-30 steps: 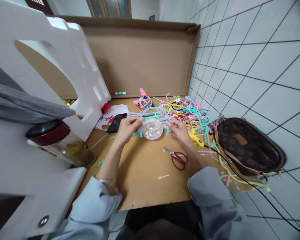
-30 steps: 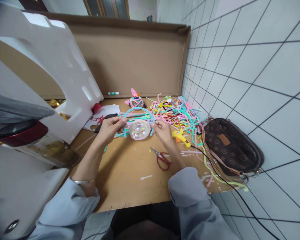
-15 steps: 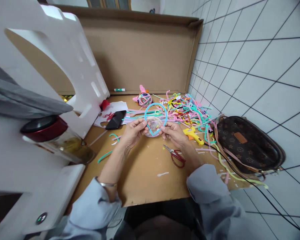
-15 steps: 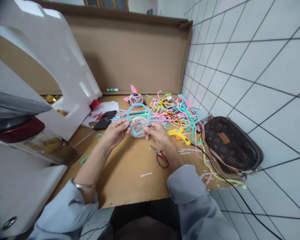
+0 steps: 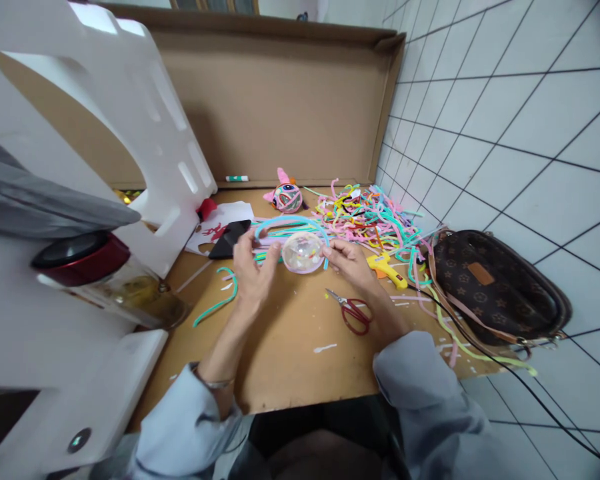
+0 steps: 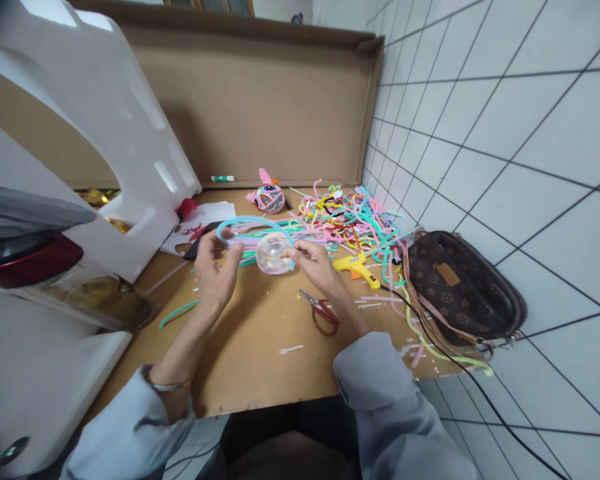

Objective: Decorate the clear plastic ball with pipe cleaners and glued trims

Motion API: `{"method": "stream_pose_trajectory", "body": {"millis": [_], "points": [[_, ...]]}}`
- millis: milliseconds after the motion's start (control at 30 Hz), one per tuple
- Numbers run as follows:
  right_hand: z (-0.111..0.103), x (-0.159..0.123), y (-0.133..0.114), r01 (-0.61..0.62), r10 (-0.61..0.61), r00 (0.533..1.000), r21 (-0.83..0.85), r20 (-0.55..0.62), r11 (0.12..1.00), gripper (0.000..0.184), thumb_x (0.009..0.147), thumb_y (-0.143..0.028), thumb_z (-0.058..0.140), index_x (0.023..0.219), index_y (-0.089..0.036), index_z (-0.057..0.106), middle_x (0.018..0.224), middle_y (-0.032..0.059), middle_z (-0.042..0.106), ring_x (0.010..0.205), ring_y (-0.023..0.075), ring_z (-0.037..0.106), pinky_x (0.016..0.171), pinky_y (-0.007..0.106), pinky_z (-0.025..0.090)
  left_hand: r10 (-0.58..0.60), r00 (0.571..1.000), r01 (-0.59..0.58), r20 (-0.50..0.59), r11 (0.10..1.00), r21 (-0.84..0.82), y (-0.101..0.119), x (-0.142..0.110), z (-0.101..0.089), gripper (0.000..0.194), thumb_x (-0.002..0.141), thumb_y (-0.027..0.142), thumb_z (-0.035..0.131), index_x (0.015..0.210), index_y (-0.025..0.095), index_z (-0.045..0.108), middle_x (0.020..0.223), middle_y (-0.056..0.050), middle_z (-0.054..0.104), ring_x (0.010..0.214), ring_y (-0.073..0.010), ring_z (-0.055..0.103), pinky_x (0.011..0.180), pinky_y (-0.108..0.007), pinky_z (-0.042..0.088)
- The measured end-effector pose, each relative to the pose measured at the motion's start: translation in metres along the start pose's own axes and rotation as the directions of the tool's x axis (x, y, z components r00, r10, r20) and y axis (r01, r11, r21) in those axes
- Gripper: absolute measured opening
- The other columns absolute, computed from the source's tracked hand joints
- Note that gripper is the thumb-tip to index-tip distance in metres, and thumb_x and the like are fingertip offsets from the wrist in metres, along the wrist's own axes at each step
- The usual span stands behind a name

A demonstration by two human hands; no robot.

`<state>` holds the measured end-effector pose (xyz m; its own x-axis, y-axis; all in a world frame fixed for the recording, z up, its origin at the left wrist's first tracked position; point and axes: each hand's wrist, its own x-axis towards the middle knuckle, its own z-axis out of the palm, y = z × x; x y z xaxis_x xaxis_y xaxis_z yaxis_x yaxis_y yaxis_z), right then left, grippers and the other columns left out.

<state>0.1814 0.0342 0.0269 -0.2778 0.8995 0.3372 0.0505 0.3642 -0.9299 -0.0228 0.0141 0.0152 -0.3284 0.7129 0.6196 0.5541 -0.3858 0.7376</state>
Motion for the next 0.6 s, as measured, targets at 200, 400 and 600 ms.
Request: {"method": "stream_pose_trajectory", "body": {"millis": [200, 400, 600], "points": [[0.0, -0.001, 0.0, 0.096, -0.081, 0.995, -0.271, 0.065, 0.958, 0.036, 0.082, -0.045, 0.052, 0.058, -0.021, 0.04, 0.057, -0.0049, 0.034, 0.057, 0.0108, 0.032, 0.056, 0.027, 0.024, 0.372, 0.903, -0.245, -0.216, 0.857, 0.453, 0.01, -0.005, -0.011, 0.072, 0.079, 0.037, 0.068, 0.142, 0.02, 0.038, 0.15, -0.022, 0.037, 0.139, -0.0392, 0.036, 0.107, -0.055, 0.031], [-0.002, -0.001, 0.003, 0.099, -0.091, 0.995, -0.355, 0.04, 0.929, 0.033, 0.084, -0.041, 0.048, 0.059, -0.022, 0.039, 0.056, -0.0049, 0.033, 0.057, 0.0113, 0.032, 0.056, 0.026, 0.023, 0.376, 0.871, -0.242, -0.315, 0.888, 0.392, 0.009, 0.002, -0.021, 0.071, 0.074, 0.02, 0.059, 0.143, 0.017, 0.039, 0.136, -0.019, 0.047, 0.127, -0.0356, 0.045, 0.097, -0.049, 0.042], [0.002, -0.005, -0.001, 0.122, -0.091, 0.991, -0.391, 0.098, 0.912, 0.03, 0.085, -0.039, 0.047, 0.062, -0.021, 0.042, 0.058, -0.0045, 0.036, 0.058, 0.0116, 0.035, 0.057, 0.027, 0.025, 0.406, 0.892, -0.303, -0.199, 0.863, 0.404, 0.01, -0.004, -0.018, 0.051, 0.083, 0.027, 0.059, 0.133, 0.021, 0.054, 0.137, -0.016, 0.053, 0.125, -0.0343, 0.047, 0.104, -0.05, 0.032]]}}
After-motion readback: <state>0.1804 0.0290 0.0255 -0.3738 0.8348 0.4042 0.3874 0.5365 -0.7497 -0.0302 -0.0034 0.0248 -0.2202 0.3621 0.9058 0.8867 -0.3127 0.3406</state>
